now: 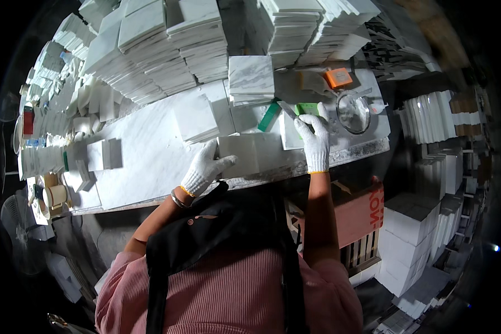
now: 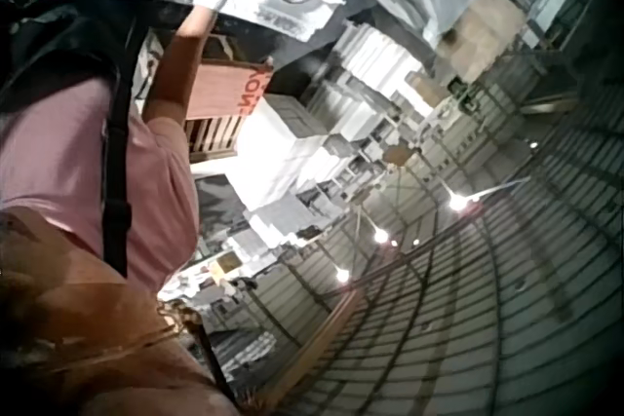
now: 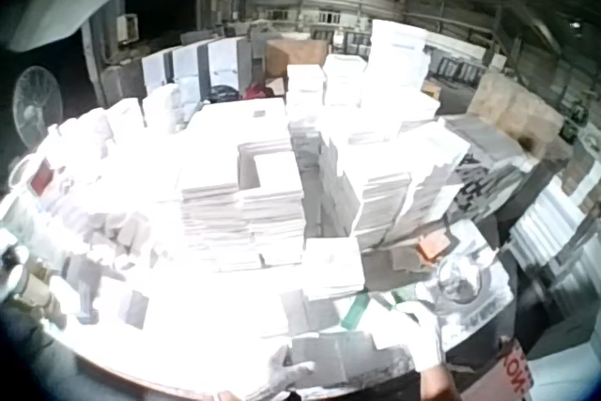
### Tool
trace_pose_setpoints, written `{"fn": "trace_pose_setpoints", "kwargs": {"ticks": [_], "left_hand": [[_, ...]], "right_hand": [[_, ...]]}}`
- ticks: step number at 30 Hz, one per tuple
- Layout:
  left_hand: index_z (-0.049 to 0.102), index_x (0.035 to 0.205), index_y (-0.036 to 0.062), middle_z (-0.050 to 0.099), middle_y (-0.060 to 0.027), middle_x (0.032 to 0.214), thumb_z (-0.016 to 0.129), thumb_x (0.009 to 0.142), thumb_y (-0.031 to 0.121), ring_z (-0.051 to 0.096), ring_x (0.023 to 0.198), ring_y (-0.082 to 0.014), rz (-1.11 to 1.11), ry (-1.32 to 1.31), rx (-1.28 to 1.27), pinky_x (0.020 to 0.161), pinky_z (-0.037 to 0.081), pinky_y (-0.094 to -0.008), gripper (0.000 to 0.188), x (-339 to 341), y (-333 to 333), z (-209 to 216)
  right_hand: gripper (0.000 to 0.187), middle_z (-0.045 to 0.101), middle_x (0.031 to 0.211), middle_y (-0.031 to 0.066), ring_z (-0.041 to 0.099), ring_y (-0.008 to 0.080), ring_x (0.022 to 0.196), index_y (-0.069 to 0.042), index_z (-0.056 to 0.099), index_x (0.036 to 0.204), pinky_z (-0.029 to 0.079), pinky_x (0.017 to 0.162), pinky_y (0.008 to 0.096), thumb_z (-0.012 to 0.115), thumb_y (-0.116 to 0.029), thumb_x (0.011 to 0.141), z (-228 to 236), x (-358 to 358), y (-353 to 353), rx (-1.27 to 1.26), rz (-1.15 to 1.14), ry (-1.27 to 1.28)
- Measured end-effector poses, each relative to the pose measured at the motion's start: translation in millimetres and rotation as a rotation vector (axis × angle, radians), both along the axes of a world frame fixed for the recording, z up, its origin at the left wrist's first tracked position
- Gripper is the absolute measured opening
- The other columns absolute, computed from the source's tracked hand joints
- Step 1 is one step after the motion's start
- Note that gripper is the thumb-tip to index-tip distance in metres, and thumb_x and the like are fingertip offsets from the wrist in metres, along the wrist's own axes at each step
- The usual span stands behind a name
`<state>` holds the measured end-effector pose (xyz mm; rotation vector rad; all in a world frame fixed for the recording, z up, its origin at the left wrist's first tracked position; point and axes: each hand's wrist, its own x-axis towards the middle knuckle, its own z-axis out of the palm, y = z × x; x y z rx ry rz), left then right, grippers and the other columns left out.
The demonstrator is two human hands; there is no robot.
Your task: The person smooths the edges of white rectangular tiles using a green sanding block and a metal scraper. They repeatedly pick up tiles, sand the edges, and place them back on the table or into a nearby box.
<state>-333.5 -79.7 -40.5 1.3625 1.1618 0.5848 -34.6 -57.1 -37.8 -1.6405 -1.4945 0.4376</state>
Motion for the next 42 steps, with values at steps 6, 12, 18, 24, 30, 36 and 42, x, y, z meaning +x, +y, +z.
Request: {"fn": "trace_pose_setpoints", "kwargs": {"ticks": [6,12,18,24,30,36,42], "left_hand": [[0.044,0.142,0.0054,0.066,-0.0151,0.096,0.079,0.071,0.046,0.066,0.08,-0.0284,-0.014,0.606,0.201,0.07,0.052,-0.0377,0.088,-3,-4,24],[0.045,0.139,0.0072,0.044,-0.0176,0.143,0.082,0.065,0.042,0.04,0.133,-0.0386,-0.063,0.606,0.576,0.106,0.038,-0.049,0.09,-17,-17,6],[0.036,0.146,0.0061,0.03,-0.017,0.153,0.077,0.062,0.061,0.022,0.144,-0.0422,-0.217,0.676,0.735,0.113,0.026,-0.0532,0.108,-7,-7,-30],[0.039,0.144,0.0035,0.036,-0.0176,0.15,0.073,0.058,0.07,0.023,0.143,-0.0435,-0.179,0.567,0.794,0.113,0.026,-0.0541,0.114,-9,-7,-35],[0.041,0.143,0.0039,0.04,-0.0174,0.147,0.074,0.059,0.069,0.027,0.141,-0.0437,-0.139,0.544,0.829,0.111,0.028,-0.0542,0.112,-8,-7,-40],[0.042,0.142,0.0044,0.043,-0.0173,0.145,0.075,0.06,0.068,0.029,0.14,-0.0434,-0.119,0.532,0.836,0.111,0.029,-0.0541,0.109,-7,-8,-37],[0.039,0.143,0.0073,0.042,-0.0164,0.146,0.078,0.057,0.066,0.03,0.139,-0.0449,-0.111,0.524,0.849,0.111,0.031,-0.0545,0.111,-6,-9,-39]], "right_hand": [[0.016,0.06,0.126,0.014,0.057,0.0172,0.108,0.001,0.069,0.097,0.047,0.088,0.0282,0.071,-0.012,0.087,12,-9,-12,-0.018,-0.073,0.022],[0.015,0.068,0.087,0.0044,0.063,0.0117,0.076,-0.002,0.067,0.103,0.051,0.068,0.025,0.065,-0.01,0.091,36,-43,-55,-0.319,-0.003,0.471],[0.025,0.068,0.091,0.0055,0.063,0.0095,0.074,-0.003,0.066,0.117,0.051,0.066,0.023,0.06,-0.01,0.094,6,-63,-36,-0.464,0.131,0.498],[0.026,0.069,0.092,0.0034,0.061,0.0074,0.072,-0.006,0.068,0.118,0.049,0.06,0.0218,0.059,-0.011,0.094,-12,-68,-20,-0.422,0.239,0.426],[0.023,0.068,0.083,0.0,0.057,0.0051,0.067,-0.008,0.07,0.115,0.047,0.057,0.0212,0.061,-0.011,0.094,-17,-70,-19,-0.408,0.242,0.383],[0.027,0.067,0.09,-0.0004,0.054,0.0038,0.068,-0.007,0.069,0.118,0.045,0.058,0.0191,0.059,-0.008,0.093,-17,-68,-28,-0.375,0.282,0.288],[0.026,0.066,0.088,-0.0009,0.053,0.0037,0.067,-0.006,0.068,0.117,0.043,0.056,0.0196,0.058,-0.008,0.094,-15,-63,-61,-0.373,0.263,0.248]]}}
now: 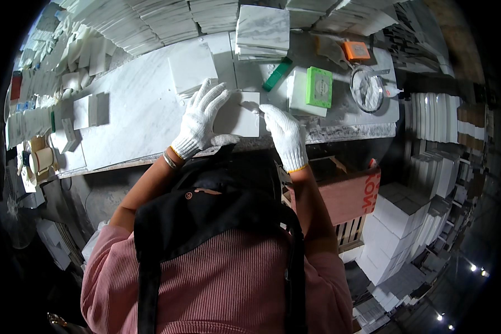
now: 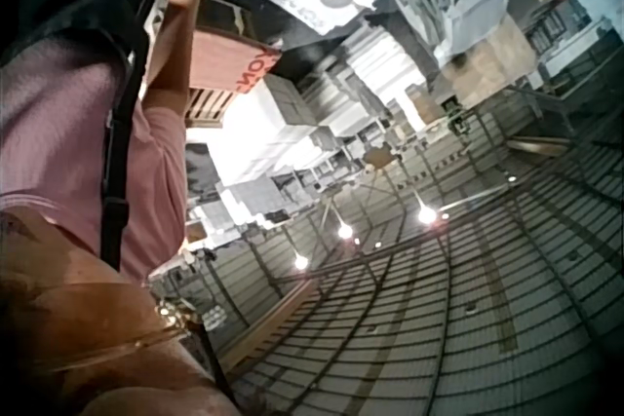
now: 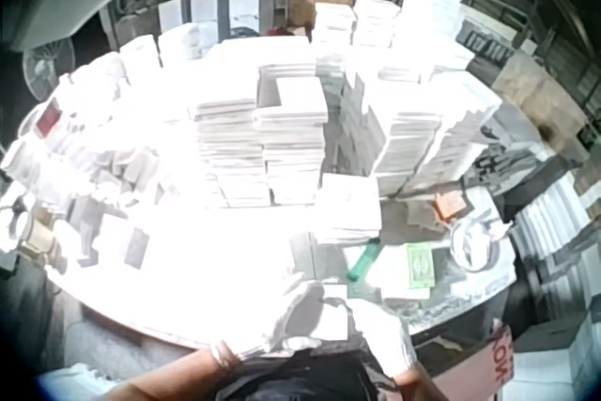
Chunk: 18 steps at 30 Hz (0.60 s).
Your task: The person smooths the edges of white rectangular tiles using a green sanding block and a metal scraper. They repeatedly pick up tiles, sand the edges, and place them back on the table or into a nearby box.
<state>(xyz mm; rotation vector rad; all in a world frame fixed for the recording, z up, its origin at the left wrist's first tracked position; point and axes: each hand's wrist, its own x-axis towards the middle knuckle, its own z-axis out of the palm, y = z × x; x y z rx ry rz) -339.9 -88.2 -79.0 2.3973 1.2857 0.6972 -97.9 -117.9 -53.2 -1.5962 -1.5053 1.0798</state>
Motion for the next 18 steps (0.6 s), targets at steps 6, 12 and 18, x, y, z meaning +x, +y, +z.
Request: {"fn": "trace_pose_setpoints", "kwargs": {"ticks": [6,12,18], "left_hand": [[0.04,0.143,0.0074,0.041,-0.0164,0.146,0.077,0.056,0.067,0.03,0.139,-0.045,0.005,0.018,-0.011,0.111,0.031,-0.0548,0.111,-1,1,3],[0.041,0.143,0.0077,0.04,-0.0162,0.147,0.077,0.06,0.065,0.028,0.141,-0.0433,-0.014,0.004,-0.004,0.111,0.03,-0.0536,0.107,-2,0,-1],[0.04,0.144,0.009,0.039,-0.0157,0.149,0.076,0.064,0.062,0.028,0.141,-0.043,-0.016,0.085,0.002,0.111,0.03,-0.0525,0.102,-3,2,-9]], "right_hand": [[0.025,0.067,0.089,0.0,0.055,0.0055,0.068,-0.005,0.068,0.116,0.044,0.057,0.0204,0.057,-0.008,0.095,13,5,-32,-0.024,0.011,-0.026],[0.023,0.069,0.091,0.0021,0.057,0.0072,0.069,-0.006,0.069,0.114,0.047,0.061,0.0223,0.058,-0.009,0.094,9,-5,22,0.032,-0.009,0.04],[0.022,0.07,0.091,0.0008,0.057,0.0061,0.071,-0.004,0.069,0.113,0.047,0.061,0.0224,0.059,-0.01,0.094,-6,-6,-1,0.148,0.064,0.009]]}}
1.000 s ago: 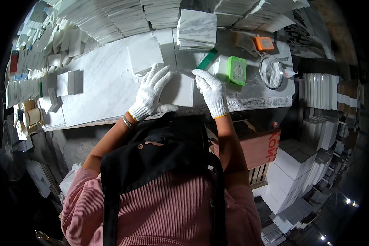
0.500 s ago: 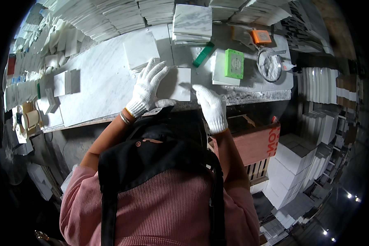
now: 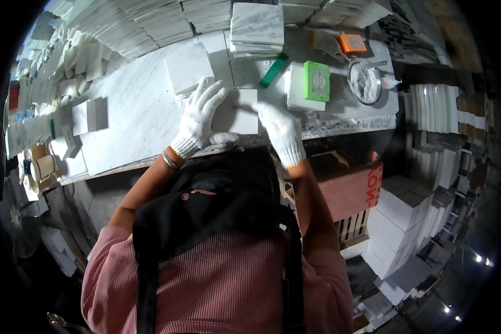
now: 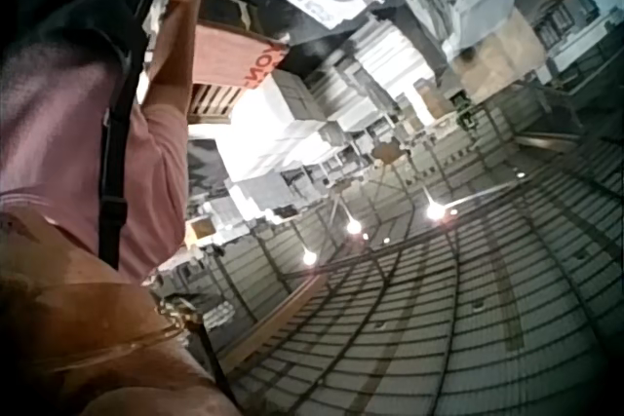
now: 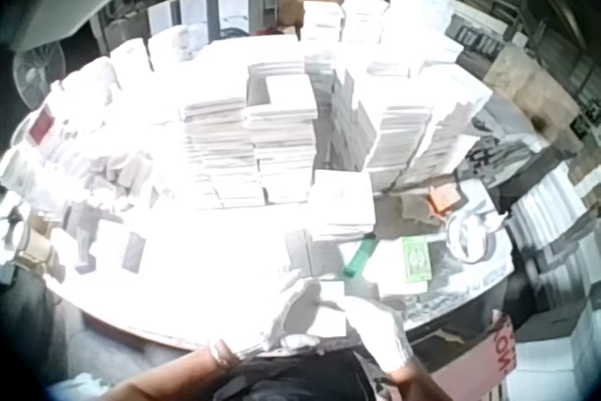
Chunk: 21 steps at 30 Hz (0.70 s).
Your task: The person smooths the edges of white rectangular tiles using a green sanding block and a metal scraper. They repeatedly pick up tiles, sand the edges, and place them back on the table or into a nearby box.
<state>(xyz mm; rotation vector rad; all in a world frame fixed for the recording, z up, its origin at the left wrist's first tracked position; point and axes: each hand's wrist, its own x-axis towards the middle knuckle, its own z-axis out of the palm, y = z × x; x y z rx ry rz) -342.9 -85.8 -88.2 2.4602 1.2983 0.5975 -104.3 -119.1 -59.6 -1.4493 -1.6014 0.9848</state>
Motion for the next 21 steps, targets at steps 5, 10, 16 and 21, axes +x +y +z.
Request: {"fn": "trace_pose_setpoints", "kwargs": {"ticks": [5,10,16,21], "left_hand": [[0.039,0.146,0.011,0.037,-0.0147,0.151,0.077,0.068,0.048,0.026,0.142,-0.0422,-0.001,-0.11,-0.036,0.112,0.029,-0.0514,0.095,0,-3,7],[0.037,0.147,0.0103,0.035,-0.0144,0.152,0.077,0.068,0.044,0.025,0.143,-0.0415,-0.008,-0.08,-0.027,0.112,0.028,-0.0514,0.094,-2,-2,5],[0.039,0.145,0.0089,0.036,-0.0146,0.151,0.078,0.068,0.034,0.026,0.142,-0.042,-0.014,-0.119,-0.032,0.112,0.029,-0.0519,0.09,0,0,3],[0.04,0.143,0.0046,0.038,-0.0194,0.148,0.076,0.071,0.038,0.028,0.14,-0.0446,-0.03,-0.011,-0.01,0.111,0.031,-0.0528,0.087,-6,1,1]], "right_hand": [[0.024,0.071,0.098,0.0074,0.065,0.0126,0.082,-0.002,0.069,0.113,0.053,0.071,0.0258,0.057,-0.002,0.092,24,4,-46,-0.278,-0.059,0.072],[0.025,0.066,0.086,0.0006,0.055,0.0058,0.072,-0.006,0.069,0.115,0.045,0.061,0.0205,0.057,-0.006,0.093,24,0,7,-0.131,-0.1,0.119],[0.023,0.07,0.093,0.0034,0.058,0.0069,0.072,-0.003,0.068,0.114,0.049,0.064,0.0221,0.056,-0.008,0.095,-2,3,-21,0.007,0.02,0.042],[0.023,0.067,0.09,0.0043,0.057,0.007,0.071,-0.002,0.067,0.114,0.047,0.062,0.0219,0.055,-0.01,0.096,23,11,-71,-0.292,-0.114,0.15]]}}
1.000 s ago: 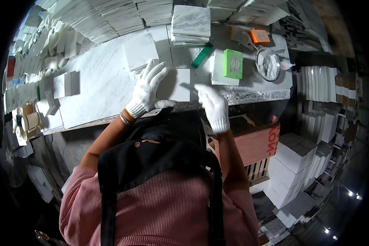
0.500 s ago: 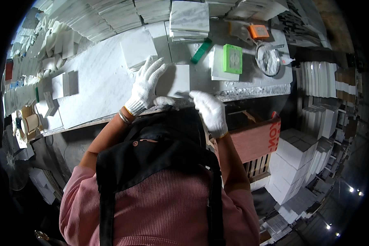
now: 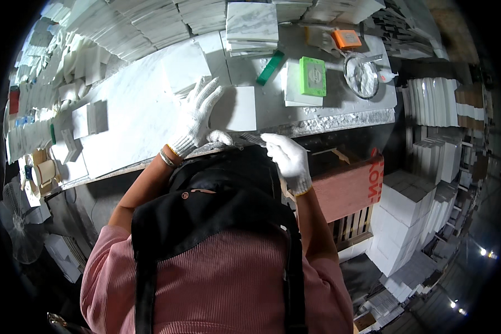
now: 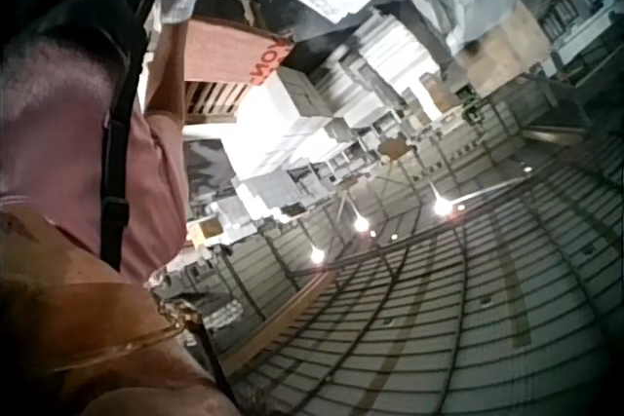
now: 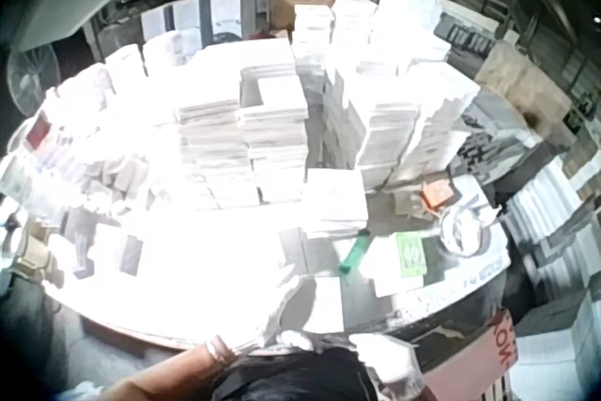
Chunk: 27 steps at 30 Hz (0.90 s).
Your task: The person smooths the edges of white rectangular tiles using a green sanding block and a metal scraper. They repeatedly pick up tiles, sand the edges, and place them back on the table or into a nearby box.
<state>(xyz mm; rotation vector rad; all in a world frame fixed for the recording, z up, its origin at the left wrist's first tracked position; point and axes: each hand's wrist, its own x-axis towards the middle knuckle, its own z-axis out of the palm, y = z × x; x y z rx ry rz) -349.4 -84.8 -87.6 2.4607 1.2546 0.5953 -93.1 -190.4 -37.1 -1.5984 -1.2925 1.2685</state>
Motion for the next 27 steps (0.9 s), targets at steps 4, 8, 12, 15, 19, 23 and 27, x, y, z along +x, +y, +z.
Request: {"fn": "trace_pose_setpoints", "kwargs": {"ticks": [4,8,12,15,19,23,27], "left_hand": [[0.046,0.139,0.0069,0.046,-0.0164,0.142,0.074,0.074,0.029,0.04,0.134,-0.0391,0.072,-0.081,-0.004,0.107,0.037,-0.0485,0.074,2,-15,32],[0.052,0.131,0.0045,0.062,-0.0154,0.119,0.075,0.08,0.046,0.062,0.106,-0.031,0.002,-0.373,-0.231,0.087,0.051,-0.0377,0.07,9,-24,69],[0.054,0.123,-0.003,0.068,-0.0123,0.101,0.076,0.085,0.037,0.065,0.085,-0.0154,-0.014,-0.721,-1.018,0.075,0.053,-0.0273,0.059,41,-23,87],[0.063,0.105,-0.0034,0.067,-0.0075,0.088,0.074,0.088,0.029,0.06,0.077,-0.0094,-0.032,-0.746,-1.112,0.066,0.05,-0.0253,0.038,51,-15,104],[0.067,0.092,-0.0026,0.065,-0.0021,0.074,0.07,0.091,0.022,0.055,0.066,-0.0075,0.077,-0.689,-1.005,0.057,0.046,-0.0257,0.024,67,-18,64],[0.066,0.1,-0.0039,0.066,-0.0046,0.086,0.063,0.095,0.019,0.06,0.077,-0.0093,0.154,-0.709,-0.949,0.069,0.049,-0.0246,0.024,76,-4,67],[0.067,0.101,0.0014,0.068,-0.0105,0.091,0.071,0.088,0.029,0.064,0.079,-0.0177,-0.094,-0.345,-0.561,0.07,0.051,-0.0283,0.031,91,8,75]], "right_hand": [[0.032,0.065,0.092,0.0055,0.056,0.007,0.07,0.001,0.058,0.127,0.045,0.061,0.0206,0.052,-0.009,0.097,-21,19,4,0.192,0.059,-0.217],[0.042,0.066,0.103,0.0089,0.058,0.0099,0.072,-0.004,0.052,0.137,0.048,0.064,0.0229,0.053,-0.008,0.095,36,-28,22,0.116,-0.106,0.208],[0.051,0.067,0.108,0.0095,0.06,0.0099,0.075,-0.008,0.045,0.144,0.05,0.066,0.0233,0.054,-0.007,0.094,40,-42,18,0.206,-0.063,0.136],[0.052,0.068,0.104,0.009,0.062,0.0105,0.075,-0.01,0.045,0.144,0.05,0.065,0.0237,0.052,-0.005,0.094,47,-40,8,0.143,-0.081,0.066],[0.049,0.067,0.089,0.0065,0.063,0.0108,0.073,-0.011,0.048,0.142,0.054,0.066,0.0251,0.053,-0.002,0.095,45,-22,-6,0.126,-0.083,0.046],[0.049,0.067,0.088,0.0055,0.062,0.0101,0.072,-0.009,0.046,0.143,0.053,0.068,0.0251,0.054,-0.01,0.096,44,19,-10,0.165,-0.15,0.084],[0.044,0.064,0.081,0.0035,0.055,0.0071,0.065,-0.007,0.048,0.14,0.047,0.06,0.024,0.054,-0.014,0.097,65,97,24,0.165,-0.404,0.004]]}}
